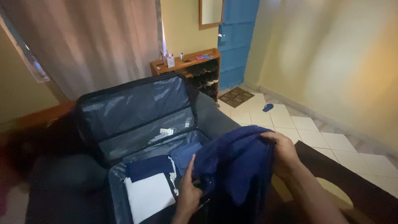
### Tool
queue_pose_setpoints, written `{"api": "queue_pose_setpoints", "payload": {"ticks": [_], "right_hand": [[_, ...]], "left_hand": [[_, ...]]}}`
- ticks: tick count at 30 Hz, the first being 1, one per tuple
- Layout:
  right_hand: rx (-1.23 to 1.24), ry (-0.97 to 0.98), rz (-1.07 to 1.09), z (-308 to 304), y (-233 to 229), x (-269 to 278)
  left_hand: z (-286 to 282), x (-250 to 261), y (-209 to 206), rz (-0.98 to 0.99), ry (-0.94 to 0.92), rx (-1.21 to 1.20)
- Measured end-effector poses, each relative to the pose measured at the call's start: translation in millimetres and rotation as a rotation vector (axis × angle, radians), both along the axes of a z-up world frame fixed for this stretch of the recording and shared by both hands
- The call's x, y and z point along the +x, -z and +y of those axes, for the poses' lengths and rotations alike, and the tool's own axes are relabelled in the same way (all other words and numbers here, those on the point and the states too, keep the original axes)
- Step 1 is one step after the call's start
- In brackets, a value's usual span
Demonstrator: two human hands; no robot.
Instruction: The person picks up a folded blue garment from a suitcase, unfolds it while holding it in the air, and places it onto a stack of clothes on a nearby chair, followed by picking up a pair of blue jeans to begin unfolding them.
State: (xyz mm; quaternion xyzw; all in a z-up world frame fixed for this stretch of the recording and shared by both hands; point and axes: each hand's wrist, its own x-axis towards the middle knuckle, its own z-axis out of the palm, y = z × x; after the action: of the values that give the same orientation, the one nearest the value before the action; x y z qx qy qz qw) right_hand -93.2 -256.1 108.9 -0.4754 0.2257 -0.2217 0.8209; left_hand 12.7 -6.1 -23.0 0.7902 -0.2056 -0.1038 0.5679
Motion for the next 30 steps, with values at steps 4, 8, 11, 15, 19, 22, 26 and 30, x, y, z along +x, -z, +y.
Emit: {"api": "queue_pose_setpoints", "payload": {"ticks": [4, 8, 11, 15, 19, 22, 26, 30], "right_hand": [[-0.058, 0.066, 0.147, -7.9, 4.3, 2.4], [-0.093, 0.062, 0.114, -29.0, 23.8, -1.5], [-0.04, -0.092, 0.05, -38.4, 31.6, -8.9], [-0.106, -0.179, 0.116, -31.5, 26.0, -13.7], [-0.395, -0.334, 0.344, -33.7, 34.2, -13.7], [-0.768, -0.496, 0.371, -43.4, 50.6, -8.3], [-0.65, -0.521, 0.349, -45.5, 73.0, 5.1], [-0.768, -0.573, 0.396, -33.8, 84.6, 11.1]], "left_hand": [[2.7, 18.2, 16.7, 0.016, 0.041, -0.138], [18.7, 42.9, 35.2, 0.007, 0.056, -0.217], [30.1, 55.5, 14.1, -0.391, -0.201, -0.136], [32.7, 67.5, -68.6, 0.082, -0.099, -0.437], [23.8, 56.8, -125.0, -0.103, 0.026, -0.716], [22.4, 50.9, -146.6, -0.138, 0.223, -0.841], [24.3, 43.7, -155.7, -0.293, 0.106, -0.534], [27.6, 40.3, -167.2, -0.219, 0.143, -0.726]]}}
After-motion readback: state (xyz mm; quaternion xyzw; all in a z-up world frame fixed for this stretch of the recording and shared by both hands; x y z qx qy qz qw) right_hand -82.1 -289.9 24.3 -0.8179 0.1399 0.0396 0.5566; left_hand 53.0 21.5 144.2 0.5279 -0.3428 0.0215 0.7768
